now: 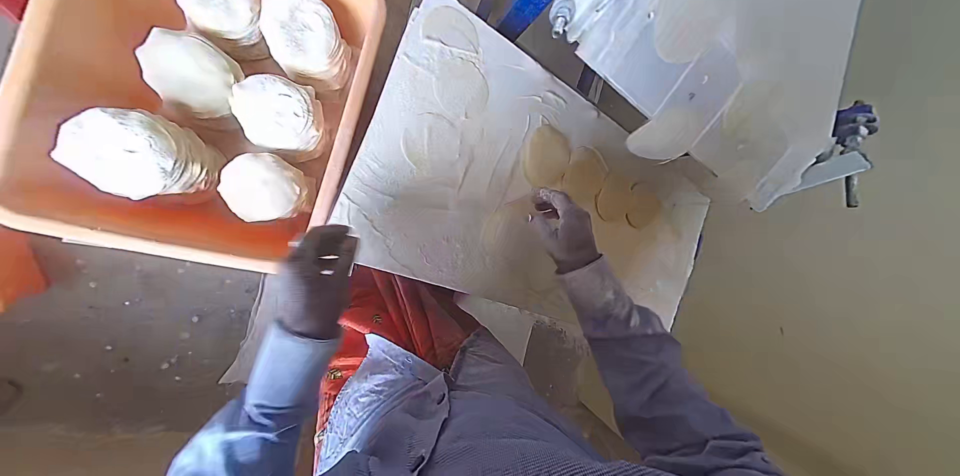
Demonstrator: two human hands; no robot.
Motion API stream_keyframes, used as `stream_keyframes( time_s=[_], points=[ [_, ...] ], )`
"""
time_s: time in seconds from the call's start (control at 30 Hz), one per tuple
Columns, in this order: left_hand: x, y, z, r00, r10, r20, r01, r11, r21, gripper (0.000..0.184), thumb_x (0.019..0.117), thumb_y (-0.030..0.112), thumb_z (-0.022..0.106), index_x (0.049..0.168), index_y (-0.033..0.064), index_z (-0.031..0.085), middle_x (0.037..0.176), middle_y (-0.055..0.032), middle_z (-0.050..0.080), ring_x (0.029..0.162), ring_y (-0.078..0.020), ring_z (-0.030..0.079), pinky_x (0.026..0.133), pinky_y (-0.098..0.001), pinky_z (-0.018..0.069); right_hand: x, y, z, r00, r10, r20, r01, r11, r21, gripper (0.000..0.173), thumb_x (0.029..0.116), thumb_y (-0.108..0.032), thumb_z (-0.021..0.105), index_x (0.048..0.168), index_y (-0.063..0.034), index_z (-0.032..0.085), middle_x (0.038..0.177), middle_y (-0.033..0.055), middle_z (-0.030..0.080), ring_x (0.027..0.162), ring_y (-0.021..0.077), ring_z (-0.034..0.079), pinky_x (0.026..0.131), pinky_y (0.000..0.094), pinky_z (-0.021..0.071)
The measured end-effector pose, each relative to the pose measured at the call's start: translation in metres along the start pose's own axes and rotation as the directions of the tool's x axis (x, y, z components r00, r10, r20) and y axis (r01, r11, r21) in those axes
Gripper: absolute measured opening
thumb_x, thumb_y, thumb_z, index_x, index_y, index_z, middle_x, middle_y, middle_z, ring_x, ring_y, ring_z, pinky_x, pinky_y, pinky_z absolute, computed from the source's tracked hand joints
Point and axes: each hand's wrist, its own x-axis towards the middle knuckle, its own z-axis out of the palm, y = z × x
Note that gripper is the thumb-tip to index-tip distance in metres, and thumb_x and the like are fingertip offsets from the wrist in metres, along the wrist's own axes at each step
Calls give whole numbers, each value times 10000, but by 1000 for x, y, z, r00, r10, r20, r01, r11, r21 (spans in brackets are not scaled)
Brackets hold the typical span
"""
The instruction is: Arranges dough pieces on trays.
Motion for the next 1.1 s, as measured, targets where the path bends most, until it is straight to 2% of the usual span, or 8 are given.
stream_keyframes(
  time_s=[0.13, 0.3, 0.5, 0.6, 0.7, 0.87, 1.0, 1.1],
  points=[
    [-25, 43, 133, 869, -263, 418, 352, 923, -152, 326, 1043, 175, 590, 1250, -76, 585, 1127, -226, 666, 915, -277, 691, 837, -446, 580, 31, 48, -20, 934, 67, 352, -29, 993, -114, 615, 921, -171, 773, 1459, 4, 531, 1398, 224, 613, 1283, 386, 601, 1099, 547, 456],
    [-18, 64, 203, 822, -410, 395, 447, 894, -2, 421, 1050, 251, 587, 1332, -59, 543, 1237, -270, 640, 1055, -362, 687, 949, -506, 550, 50, 43, -8, 883, -89, 462, 214, 950, -226, 618, 840, -208, 863, 1356, 27, 616, 1342, 273, 626, 1259, 450, 596, 1075, 626, 442],
    [-25, 79, 210, 837, -452, 308, 472, 881, 10, 369, 1050, 186, 548, 1328, -56, 535, 1254, -274, 628, 1102, -363, 681, 951, -501, 558, 70, 24, -13, 752, 76, 655, 200, 920, -336, 582, 870, -307, 843, 1310, 20, 646, 1271, 275, 657, 1232, 422, 610, 1087, 593, 419],
    [-24, 78, 211, 845, -450, 289, 468, 884, 8, 380, 1050, 194, 559, 1333, -58, 532, 1258, -276, 626, 1103, -365, 682, 961, -501, 554, 84, 31, -10, 683, 42, 729, 225, 937, -265, 513, 853, -294, 856, 1170, 70, 683, 1158, 293, 670, 1118, 404, 633, 1033, 583, 438],
    [-23, 70, 210, 851, -435, 293, 457, 889, -7, 383, 1036, 196, 585, 1321, -54, 534, 1252, -277, 626, 1090, -367, 686, 948, -506, 561, 87, 33, -6, 661, 29, 750, 256, 930, -262, 552, 831, -314, 871, 1195, 60, 688, 1181, 288, 673, 1137, 389, 640, 1048, 558, 442],
    [-22, 61, 174, 886, -376, 272, 376, 925, 55, 490, 1004, 212, 620, 1420, -11, 490, 1275, -249, 637, 1223, -371, 622, 1052, -535, 487, 55, 24, -8, 771, 13, 637, 260, 906, -334, 676, 744, -331, 922, 1249, 23, 647, 1264, 254, 643, 1209, 394, 612, 1059, 568, 454],
    [-9, 48, 139, 903, -368, 221, 367, 929, 48, 525, 1016, 223, 607, 1464, 6, 442, 1205, -229, 667, 1160, -362, 653, 1032, -528, 498, 32, 29, 2, 858, -203, 471, 307, 939, -155, 575, 659, -180, 937, 1102, 57, 656, 1131, 275, 677, 1062, 425, 672, 932, 584, 522],
    [3, 43, 117, 905, -351, 239, 350, 935, 46, 524, 1020, 200, 610, 1468, -20, 451, 1254, -268, 649, 1184, -391, 642, 1051, -539, 488, 33, 23, 2, 887, -171, 428, 275, 942, -194, 552, 710, -255, 904, 1115, 39, 672, 1179, 271, 664, 1128, 426, 646, 967, 583, 514]
  ],
)
